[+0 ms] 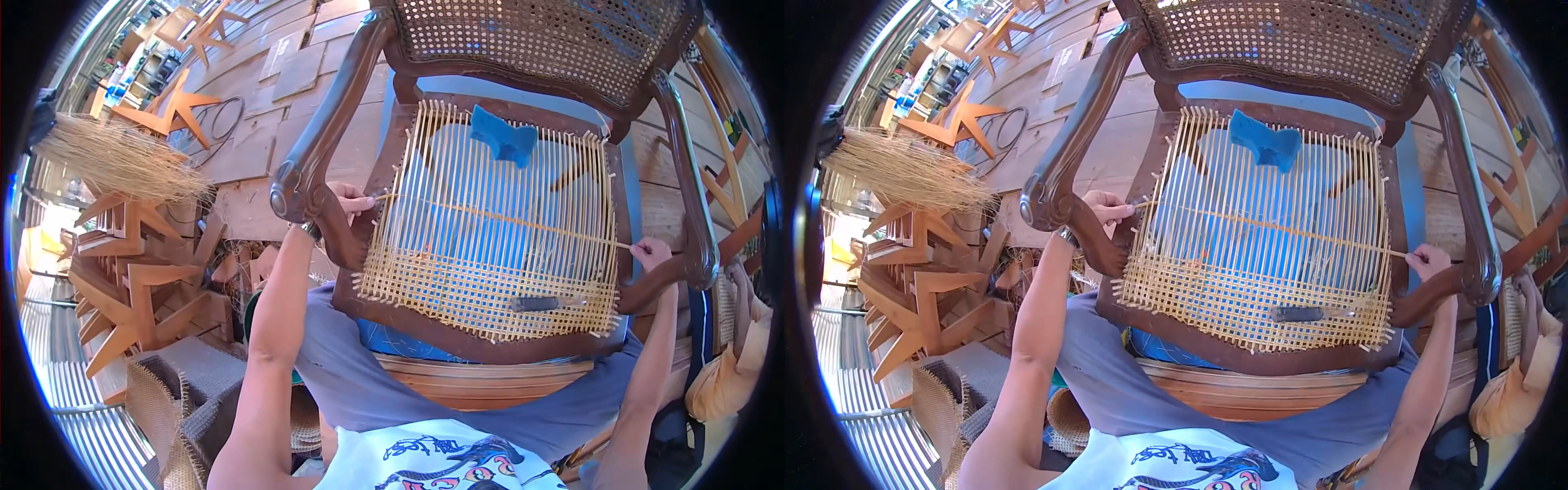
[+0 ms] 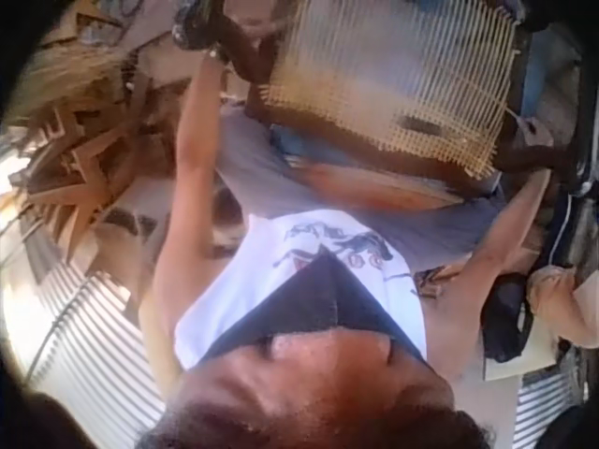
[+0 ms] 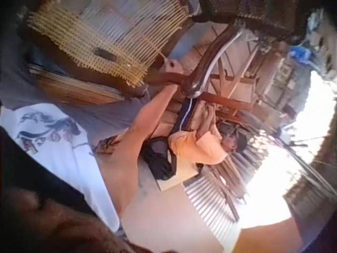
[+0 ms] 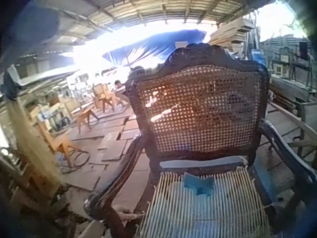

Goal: Weaving cane or rattan strips onto a wooden chair frame to repair the seat.

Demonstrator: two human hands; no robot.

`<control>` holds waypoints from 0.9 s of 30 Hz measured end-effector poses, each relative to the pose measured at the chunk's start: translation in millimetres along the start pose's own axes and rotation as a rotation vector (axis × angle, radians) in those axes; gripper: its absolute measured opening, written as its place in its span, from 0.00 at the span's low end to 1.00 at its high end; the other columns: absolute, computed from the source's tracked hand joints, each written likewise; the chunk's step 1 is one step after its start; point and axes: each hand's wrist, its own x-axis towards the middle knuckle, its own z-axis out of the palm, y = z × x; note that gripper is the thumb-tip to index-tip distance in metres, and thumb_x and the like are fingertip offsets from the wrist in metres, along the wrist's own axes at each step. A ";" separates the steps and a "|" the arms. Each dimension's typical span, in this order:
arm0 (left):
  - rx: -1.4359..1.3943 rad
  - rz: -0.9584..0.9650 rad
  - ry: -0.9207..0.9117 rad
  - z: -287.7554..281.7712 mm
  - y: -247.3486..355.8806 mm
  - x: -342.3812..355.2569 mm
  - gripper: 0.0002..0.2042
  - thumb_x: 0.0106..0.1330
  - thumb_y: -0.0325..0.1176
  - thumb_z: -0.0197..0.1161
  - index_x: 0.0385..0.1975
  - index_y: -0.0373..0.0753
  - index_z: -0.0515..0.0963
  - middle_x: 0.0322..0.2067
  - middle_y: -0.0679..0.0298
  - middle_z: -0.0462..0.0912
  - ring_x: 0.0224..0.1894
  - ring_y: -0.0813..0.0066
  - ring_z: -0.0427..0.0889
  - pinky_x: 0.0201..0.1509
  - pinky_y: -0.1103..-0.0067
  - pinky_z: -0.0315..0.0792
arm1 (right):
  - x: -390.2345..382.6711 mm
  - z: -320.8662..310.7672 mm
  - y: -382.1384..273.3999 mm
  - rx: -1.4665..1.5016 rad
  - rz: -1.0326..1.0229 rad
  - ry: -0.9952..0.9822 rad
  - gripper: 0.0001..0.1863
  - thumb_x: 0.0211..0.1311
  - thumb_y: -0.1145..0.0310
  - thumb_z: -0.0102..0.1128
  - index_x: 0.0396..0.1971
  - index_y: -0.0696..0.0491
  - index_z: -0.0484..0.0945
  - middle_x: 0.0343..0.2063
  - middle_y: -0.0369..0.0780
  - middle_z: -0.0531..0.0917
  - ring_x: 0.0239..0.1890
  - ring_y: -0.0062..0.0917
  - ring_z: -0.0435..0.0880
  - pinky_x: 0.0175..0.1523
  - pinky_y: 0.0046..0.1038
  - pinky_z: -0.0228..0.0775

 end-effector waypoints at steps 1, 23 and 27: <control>-0.011 -0.006 0.034 -0.2 -1.7 -0.2 0.15 0.59 0.44 0.70 0.24 0.37 0.79 0.19 0.70 0.77 0.22 0.84 0.73 0.25 0.84 0.66 | 0.2 -2.2 -7.2 0.000 0.036 0.017 0.10 0.55 0.67 0.65 0.25 0.59 0.78 0.18 0.44 0.77 0.22 0.28 0.75 0.30 0.33 0.66; 0.137 0.460 0.055 -30.4 -90.8 29.4 0.12 0.59 0.41 0.70 0.29 0.38 0.81 0.25 0.74 0.80 0.30 0.86 0.75 0.36 0.81 0.71 | -65.6 -14.4 210.5 -0.243 0.120 0.449 0.16 0.63 0.61 0.53 0.37 0.60 0.80 0.38 0.53 0.82 0.46 0.47 0.80 0.53 0.42 0.69; 0.252 0.419 0.048 -32.1 -140.4 62.4 0.12 0.61 0.40 0.69 0.35 0.37 0.80 0.31 0.70 0.82 0.34 0.82 0.77 0.40 0.79 0.74 | -65.7 -34.2 158.8 -0.296 0.593 0.161 0.17 0.62 0.64 0.53 0.44 0.59 0.79 0.46 0.54 0.79 0.53 0.47 0.76 0.57 0.40 0.66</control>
